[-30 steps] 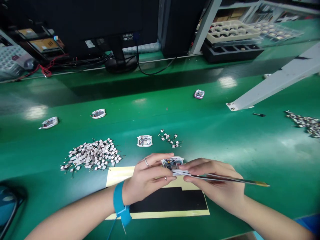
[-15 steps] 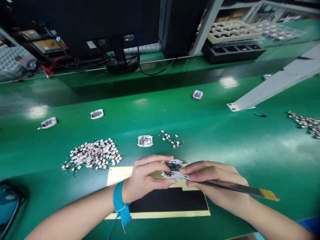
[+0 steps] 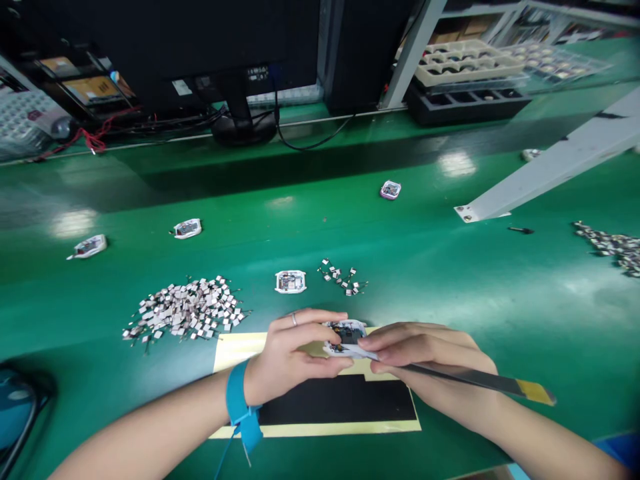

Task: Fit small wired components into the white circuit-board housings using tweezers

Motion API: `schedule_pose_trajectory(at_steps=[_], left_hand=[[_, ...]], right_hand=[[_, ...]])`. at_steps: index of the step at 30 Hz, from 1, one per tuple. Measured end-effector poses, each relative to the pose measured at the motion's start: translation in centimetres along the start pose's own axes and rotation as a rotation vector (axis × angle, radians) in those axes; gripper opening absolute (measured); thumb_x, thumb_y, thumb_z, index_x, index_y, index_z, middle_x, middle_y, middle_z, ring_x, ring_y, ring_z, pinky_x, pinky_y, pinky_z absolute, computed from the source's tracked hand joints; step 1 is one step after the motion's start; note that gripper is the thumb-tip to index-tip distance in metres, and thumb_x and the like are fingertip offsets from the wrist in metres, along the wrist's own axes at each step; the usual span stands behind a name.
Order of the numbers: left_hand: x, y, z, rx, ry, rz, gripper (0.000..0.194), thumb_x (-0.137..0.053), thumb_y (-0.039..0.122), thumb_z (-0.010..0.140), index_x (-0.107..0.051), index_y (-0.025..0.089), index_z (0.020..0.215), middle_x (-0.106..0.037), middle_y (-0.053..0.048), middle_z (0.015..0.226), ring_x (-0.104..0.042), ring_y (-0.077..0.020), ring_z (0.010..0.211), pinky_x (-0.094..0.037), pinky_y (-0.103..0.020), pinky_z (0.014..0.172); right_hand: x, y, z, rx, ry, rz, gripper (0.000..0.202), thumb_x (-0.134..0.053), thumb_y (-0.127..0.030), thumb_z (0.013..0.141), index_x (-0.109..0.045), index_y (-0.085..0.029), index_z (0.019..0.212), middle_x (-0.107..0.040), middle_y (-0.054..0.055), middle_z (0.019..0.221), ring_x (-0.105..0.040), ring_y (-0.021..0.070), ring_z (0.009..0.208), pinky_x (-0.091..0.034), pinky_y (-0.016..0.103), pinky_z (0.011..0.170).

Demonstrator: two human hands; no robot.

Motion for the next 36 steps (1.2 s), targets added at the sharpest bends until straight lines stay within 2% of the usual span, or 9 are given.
schedule_pose_trajectory(at_steps=[4, 12, 24, 29, 36], left_hand=[[-0.06, 0.0, -0.07, -0.001, -0.002, -0.01, 0.018, -0.073, 0.02, 0.064, -0.061, 0.01, 0.072, -0.065, -0.013, 0.093, -0.064, -0.0138, 0.079, -0.051, -0.017, 0.073], [0.0, -0.33, -0.35, 0.015, -0.001, 0.005, 0.021, -0.074, 0.021, 0.063, -0.061, 0.012, 0.077, -0.065, -0.011, 0.094, -0.064, -0.0156, 0.082, -0.053, -0.021, 0.074], [-0.04, -0.29, -0.49, 0.014, -0.013, -0.007, 0.022, -0.074, 0.021, 0.063, -0.06, 0.013, 0.078, -0.064, -0.01, 0.096, -0.063, -0.0158, 0.083, -0.053, -0.022, 0.073], [-0.03, -0.39, -0.69, -0.006, -0.023, -0.009, 0.022, -0.073, 0.018, 0.064, -0.059, 0.014, 0.081, -0.063, -0.01, 0.099, -0.063, -0.0155, 0.085, -0.052, -0.022, 0.074], [0.07, -0.09, -0.75, -0.049, -0.016, 0.021, 0.022, -0.073, 0.02, 0.065, -0.058, 0.013, 0.08, -0.063, -0.01, 0.099, -0.063, -0.0149, 0.083, -0.053, -0.022, 0.073]], right_hand=[[0.0, -0.03, -0.11, 0.006, 0.021, 0.013, 0.032, -0.058, 0.01, 0.07, -0.06, -0.014, 0.092, -0.063, 0.005, 0.095, -0.061, 0.0153, 0.087, -0.053, 0.025, 0.078], [-0.15, -0.41, 0.77, 0.042, 0.083, 0.051, 0.017, -0.06, 0.004, 0.072, -0.061, -0.009, 0.083, -0.066, 0.009, 0.08, -0.064, 0.0156, 0.079, -0.055, 0.022, 0.072], [-0.15, -0.39, 0.6, 0.037, 0.071, 0.096, 0.021, -0.06, 0.006, 0.072, -0.061, -0.01, 0.085, -0.066, 0.009, 0.079, -0.063, 0.0167, 0.082, -0.054, 0.024, 0.072], [-0.08, -0.62, 0.84, 0.063, 0.089, 0.079, 0.016, -0.063, 0.004, 0.07, -0.061, -0.008, 0.079, -0.066, 0.012, 0.081, -0.064, 0.0174, 0.076, -0.055, 0.025, 0.07], [-0.14, -0.22, 0.38, 0.06, 0.041, 0.088, 0.021, -0.061, 0.004, 0.072, -0.061, -0.011, 0.086, -0.065, 0.01, 0.087, -0.063, 0.0182, 0.081, -0.055, 0.03, 0.072]])
Point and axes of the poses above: each hand's wrist, its own z-axis towards the middle knuckle, its own x-axis out of the back of the hand, y = z × x, the point moved 4 cm from there along z, towards the middle knuckle
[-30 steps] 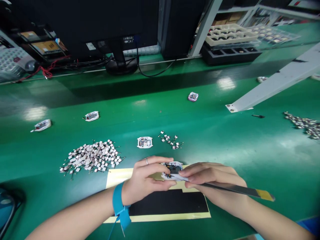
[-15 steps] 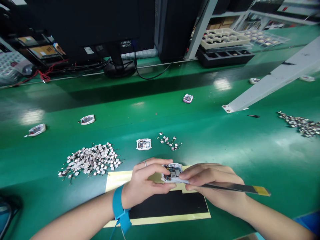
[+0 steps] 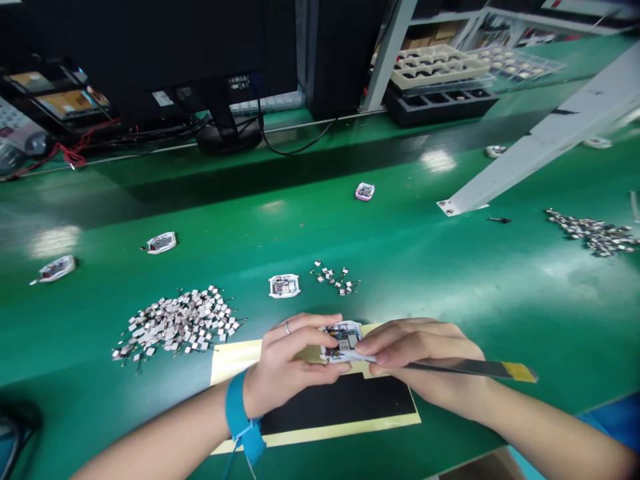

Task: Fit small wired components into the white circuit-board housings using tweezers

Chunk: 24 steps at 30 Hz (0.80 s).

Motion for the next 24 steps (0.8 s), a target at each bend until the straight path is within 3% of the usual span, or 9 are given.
schedule_pose_trajectory(at_steps=[17, 24], left_hand=[[0.13, 0.61, 0.37, -0.134, 0.004, 0.063, 0.025, -0.073, 0.022, 0.066, -0.057, 0.012, 0.082, -0.063, -0.012, 0.098, -0.062, -0.0156, 0.082, -0.051, -0.024, 0.073], [0.28, 0.89, 0.36, -0.226, -0.026, 0.141, 0.02, -0.069, 0.017, 0.069, -0.057, 0.011, 0.083, -0.062, -0.014, 0.101, -0.061, -0.0163, 0.082, -0.052, -0.026, 0.071]], right_hand=[[0.2, -0.13, -0.67, 0.017, -0.096, -0.053, 0.034, -0.061, 0.008, 0.07, -0.058, -0.014, 0.096, -0.064, 0.007, 0.094, -0.061, 0.0165, 0.087, -0.054, 0.029, 0.077], [-0.19, -0.06, -0.49, 0.05, -0.042, -0.108, 0.031, -0.062, 0.005, 0.071, -0.059, -0.015, 0.095, -0.064, 0.007, 0.092, -0.062, 0.0159, 0.085, -0.054, 0.027, 0.076]])
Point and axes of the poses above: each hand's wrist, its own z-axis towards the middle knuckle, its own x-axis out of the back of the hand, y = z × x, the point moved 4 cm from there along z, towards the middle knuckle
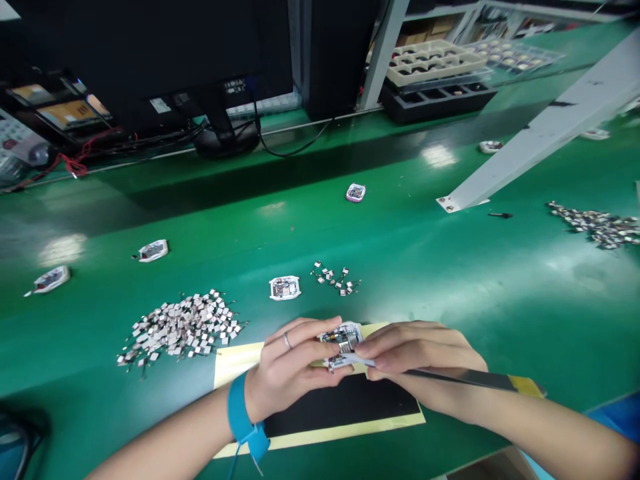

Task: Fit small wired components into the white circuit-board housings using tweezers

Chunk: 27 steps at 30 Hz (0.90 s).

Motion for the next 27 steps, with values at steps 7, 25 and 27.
schedule_pose_trajectory(at_steps=[7, 25, 27], left_hand=[[0.5, 0.4, 0.7, 0.139, -0.054, 0.08, 0.011, -0.066, 0.02, 0.073, -0.061, 0.014, 0.081, -0.061, -0.011, 0.102, -0.061, -0.0166, 0.085, -0.051, -0.023, 0.071], [9.2, -16.2, 4.8, 0.793, 0.063, 0.207, 0.056, -0.062, 0.012, 0.068, -0.035, 0.009, 0.117, -0.061, -0.015, 0.102, -0.058, -0.0212, 0.099, -0.043, -0.038, 0.092], [9.7, -16.0, 4.7, 0.815, 0.032, 0.285, 0.068, -0.065, 0.014, 0.066, -0.03, 0.012, 0.125, -0.059, -0.014, 0.107, -0.052, -0.0245, 0.108, -0.036, -0.044, 0.098]], right_hand=[[0.5, 0.4, 0.3, -0.025, 0.191, 0.004, 0.018, -0.065, -0.004, 0.072, -0.06, -0.016, 0.085, -0.066, 0.007, 0.085, -0.064, 0.0167, 0.077, -0.056, 0.025, 0.067], [1.5, -0.7, 0.3, 0.138, 0.311, -0.165, 0.016, -0.065, -0.007, 0.072, -0.059, -0.017, 0.082, -0.066, 0.003, 0.079, -0.064, 0.0154, 0.073, -0.055, 0.02, 0.065], [1.4, -0.4, 0.0, 0.152, 0.288, -0.165, 0.017, -0.064, -0.006, 0.072, -0.059, -0.018, 0.084, -0.066, 0.002, 0.081, -0.064, 0.0144, 0.076, -0.054, 0.019, 0.067]])
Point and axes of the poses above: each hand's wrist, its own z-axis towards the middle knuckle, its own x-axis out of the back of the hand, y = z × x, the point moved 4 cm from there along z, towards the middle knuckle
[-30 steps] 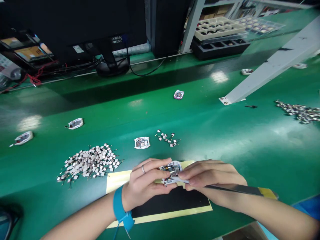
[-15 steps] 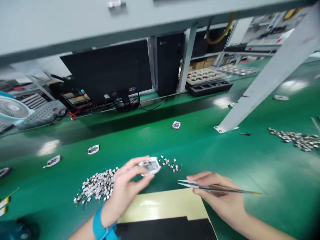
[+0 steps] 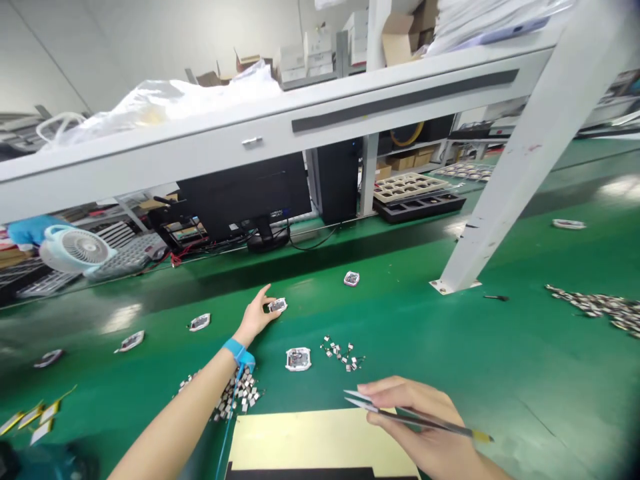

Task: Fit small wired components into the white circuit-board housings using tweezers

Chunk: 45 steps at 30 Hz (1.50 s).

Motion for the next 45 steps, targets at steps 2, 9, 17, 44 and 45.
schedule_pose_trajectory(at_steps=[2, 9, 17, 44, 45], left_hand=[[0.7, 0.9, -1.0, -0.011, -0.032, 0.067, 0.073, -0.065, 0.018, 0.067, -0.027, 0.016, 0.129, -0.054, -0.013, 0.116, -0.046, -0.0261, 0.114, -0.032, -0.046, 0.1], [-1.4, 4.9, -8.6, -0.134, -0.406, 0.197, 0.073, -0.073, 0.03, 0.061, -0.041, 0.022, 0.126, -0.049, -0.006, 0.125, -0.046, -0.0253, 0.115, -0.039, -0.038, 0.097], [-4.8, 4.6, -9.7, -0.145, -0.259, 0.258, 0.065, -0.066, 0.012, 0.066, -0.04, 0.017, 0.125, -0.058, -0.008, 0.11, -0.054, -0.0255, 0.099, -0.043, -0.04, 0.087], [-7.7, 7.3, -14.7, -0.443, -0.132, -0.254, 0.056, -0.068, 0.023, 0.07, -0.042, 0.021, 0.12, -0.062, -0.006, 0.104, -0.06, -0.0173, 0.092, -0.052, -0.027, 0.078], [-7.4, 7.5, -14.6, -0.481, -0.106, -0.239, 0.051, -0.068, 0.023, 0.07, -0.047, 0.02, 0.116, -0.063, -0.007, 0.102, -0.06, -0.0176, 0.091, -0.052, -0.027, 0.077]], right_hand=[[-0.1, 0.1, -0.3, 0.014, -0.025, 0.01, 0.02, -0.064, -0.005, 0.073, -0.058, -0.018, 0.087, -0.066, 0.002, 0.084, -0.064, 0.0139, 0.078, -0.054, 0.019, 0.07], [0.2, -0.4, -0.1, -0.002, -0.003, -0.06, 0.019, -0.065, -0.005, 0.072, -0.058, -0.018, 0.084, -0.066, 0.002, 0.084, -0.064, 0.0139, 0.077, -0.054, 0.019, 0.07], [0.5, 1.7, -1.2, -0.133, -0.034, -0.225, 0.012, -0.063, -0.019, 0.076, -0.059, -0.021, 0.086, -0.065, 0.0, 0.086, -0.063, 0.0138, 0.08, -0.054, 0.018, 0.075], [-1.6, 2.1, -0.8, -0.191, -0.112, -0.054, 0.017, -0.064, -0.008, 0.074, -0.06, -0.018, 0.086, -0.066, 0.004, 0.085, -0.063, 0.014, 0.079, -0.054, 0.022, 0.07], [-1.7, 1.6, -0.9, -0.109, -0.152, -0.059, 0.02, -0.062, -0.005, 0.075, -0.06, -0.017, 0.091, -0.065, 0.005, 0.089, -0.063, 0.0145, 0.081, -0.054, 0.023, 0.071]])
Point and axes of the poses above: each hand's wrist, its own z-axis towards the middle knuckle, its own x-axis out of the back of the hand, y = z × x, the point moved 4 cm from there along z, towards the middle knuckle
